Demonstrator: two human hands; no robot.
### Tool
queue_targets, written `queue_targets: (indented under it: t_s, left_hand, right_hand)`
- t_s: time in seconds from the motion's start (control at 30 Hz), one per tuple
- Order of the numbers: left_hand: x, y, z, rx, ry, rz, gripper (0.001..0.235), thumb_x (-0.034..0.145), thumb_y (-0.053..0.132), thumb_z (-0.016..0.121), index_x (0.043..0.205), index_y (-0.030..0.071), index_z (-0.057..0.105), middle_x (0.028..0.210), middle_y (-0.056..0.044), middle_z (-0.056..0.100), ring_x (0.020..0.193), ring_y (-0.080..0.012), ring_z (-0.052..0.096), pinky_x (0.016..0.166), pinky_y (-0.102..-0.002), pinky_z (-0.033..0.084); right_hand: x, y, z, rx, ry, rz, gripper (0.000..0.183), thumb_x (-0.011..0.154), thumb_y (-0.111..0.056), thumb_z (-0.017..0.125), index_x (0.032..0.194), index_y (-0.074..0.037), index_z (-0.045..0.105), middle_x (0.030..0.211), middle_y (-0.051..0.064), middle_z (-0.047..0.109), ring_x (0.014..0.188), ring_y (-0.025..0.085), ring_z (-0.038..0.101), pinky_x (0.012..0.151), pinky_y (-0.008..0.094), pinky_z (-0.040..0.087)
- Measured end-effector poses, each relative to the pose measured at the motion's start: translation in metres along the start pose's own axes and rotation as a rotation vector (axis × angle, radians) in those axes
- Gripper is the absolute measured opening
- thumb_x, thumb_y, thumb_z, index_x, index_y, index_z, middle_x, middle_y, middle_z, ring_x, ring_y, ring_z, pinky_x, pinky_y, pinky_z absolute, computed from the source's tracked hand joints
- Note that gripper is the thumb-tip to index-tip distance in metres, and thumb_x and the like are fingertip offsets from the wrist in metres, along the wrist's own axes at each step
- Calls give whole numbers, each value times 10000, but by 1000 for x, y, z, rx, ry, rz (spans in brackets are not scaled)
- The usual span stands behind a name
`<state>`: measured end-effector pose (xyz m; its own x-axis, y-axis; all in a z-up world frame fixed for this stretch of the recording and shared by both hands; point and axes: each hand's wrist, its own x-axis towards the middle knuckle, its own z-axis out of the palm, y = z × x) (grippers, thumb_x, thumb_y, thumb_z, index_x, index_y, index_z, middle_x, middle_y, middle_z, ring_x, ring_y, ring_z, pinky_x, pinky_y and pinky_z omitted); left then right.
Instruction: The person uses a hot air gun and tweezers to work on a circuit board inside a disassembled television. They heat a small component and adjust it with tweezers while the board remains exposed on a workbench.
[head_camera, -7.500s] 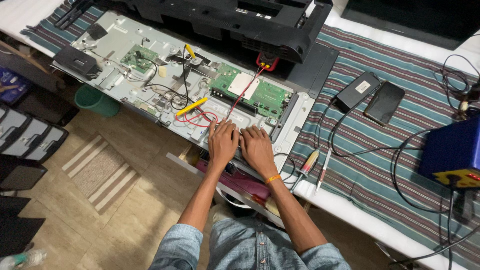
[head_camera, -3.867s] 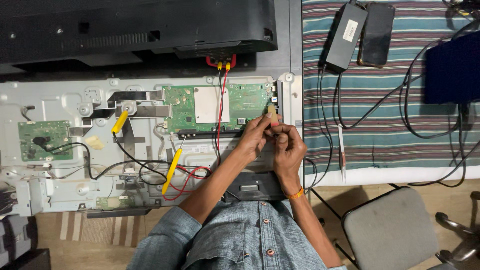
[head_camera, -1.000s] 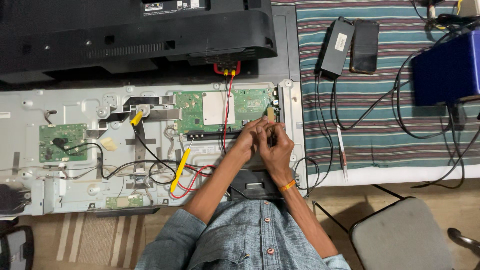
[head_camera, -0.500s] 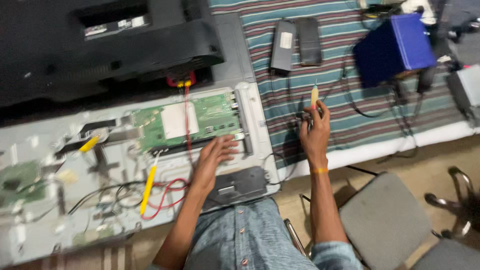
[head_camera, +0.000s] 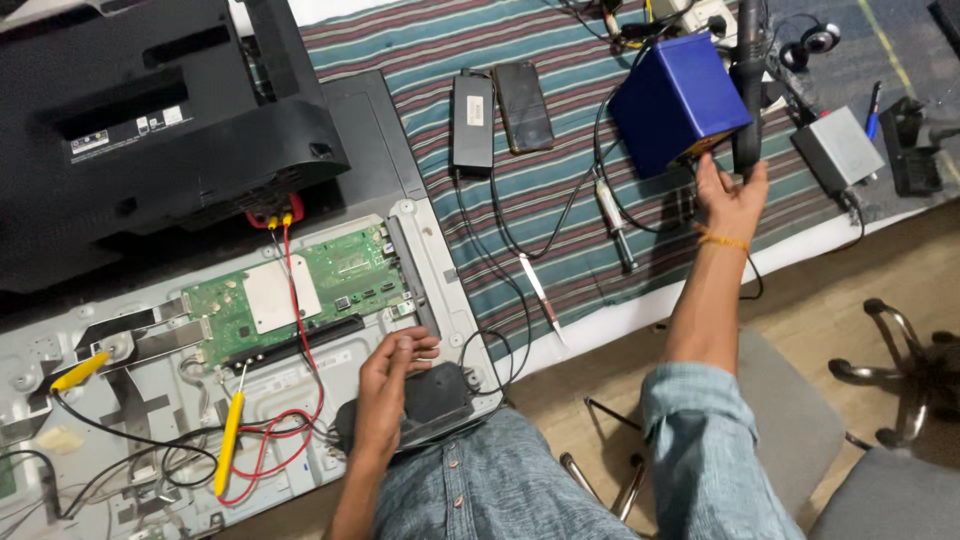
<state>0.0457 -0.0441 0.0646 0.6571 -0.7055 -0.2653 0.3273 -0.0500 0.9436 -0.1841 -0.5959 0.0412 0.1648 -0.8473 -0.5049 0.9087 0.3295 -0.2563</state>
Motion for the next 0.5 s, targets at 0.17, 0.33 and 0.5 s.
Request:
queue_targets:
  t_s: [0.17, 0.33, 0.5]
  left_hand:
    - [2, 1, 31, -21, -47, 31, 378, 1057, 283, 507, 1173, -27, 690, 1034, -111, 759, 959, -176, 707, 861, -306, 549]
    - [-2, 3, 28, -40, 20, 70, 360, 1055, 266, 491, 1162, -14, 690, 1021, -108, 760, 957, -173, 723, 850, -311, 563]
    - [-5, 1, 21, 17, 70, 75, 360, 1058, 262, 492, 1160, -11, 703, 1006, -115, 764, 946, -173, 718, 845, -307, 559]
  right_hand:
    - [14, -10, 19, -524, -303, 139, 960, 739, -817, 498, 1182, 23, 635, 1262, 312, 609, 1027, 541, 637, 868, 492, 641]
    - [7, -4, 22, -392, -188, 262, 691, 780, -844, 574, 861, -161, 504, 673, 55, 388, 601, 234, 404, 534, 387, 348]
    - [23, -12, 22, -86, -98, -17, 434, 949, -496, 799, 1029, -101, 640, 849, 86, 588, 627, 184, 455, 568, 321, 397]
